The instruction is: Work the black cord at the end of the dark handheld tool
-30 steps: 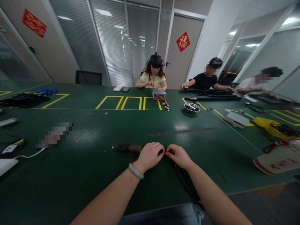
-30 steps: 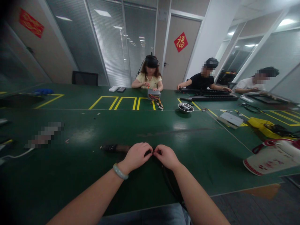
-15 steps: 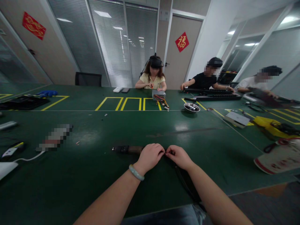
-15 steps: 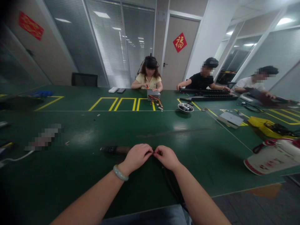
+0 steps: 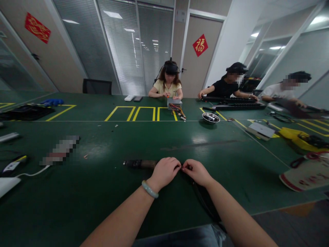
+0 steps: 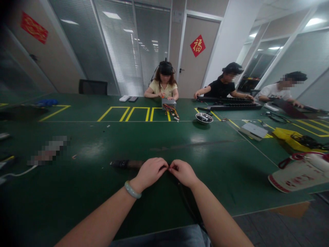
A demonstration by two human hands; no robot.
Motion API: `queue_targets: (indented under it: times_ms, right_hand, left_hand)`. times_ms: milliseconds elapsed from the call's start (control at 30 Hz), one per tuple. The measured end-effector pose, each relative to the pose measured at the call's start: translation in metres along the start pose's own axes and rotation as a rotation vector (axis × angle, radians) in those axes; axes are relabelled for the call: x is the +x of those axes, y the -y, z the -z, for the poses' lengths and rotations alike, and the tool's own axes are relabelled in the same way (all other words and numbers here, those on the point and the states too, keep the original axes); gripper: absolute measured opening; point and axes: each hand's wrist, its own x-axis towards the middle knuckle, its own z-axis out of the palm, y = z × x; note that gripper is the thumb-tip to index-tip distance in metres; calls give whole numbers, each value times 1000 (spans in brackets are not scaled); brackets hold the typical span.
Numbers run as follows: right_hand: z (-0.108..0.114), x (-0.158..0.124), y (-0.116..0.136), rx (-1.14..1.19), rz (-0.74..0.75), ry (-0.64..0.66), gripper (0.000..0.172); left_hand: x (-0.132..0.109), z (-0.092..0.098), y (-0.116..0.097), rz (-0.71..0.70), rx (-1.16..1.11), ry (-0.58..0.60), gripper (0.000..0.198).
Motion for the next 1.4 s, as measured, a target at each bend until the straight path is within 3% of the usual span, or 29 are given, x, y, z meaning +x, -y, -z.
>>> queue_targets:
  times_ms: [967,1400]
  right_hand:
    - [0,1,1,-5,-5,-1,12]
    - [2,0,1,-18,-7,7,11]
  left_hand:
    - [0,-6,0,20,57,-20,6]
    - [0,0,-4,16,33,-9,10]
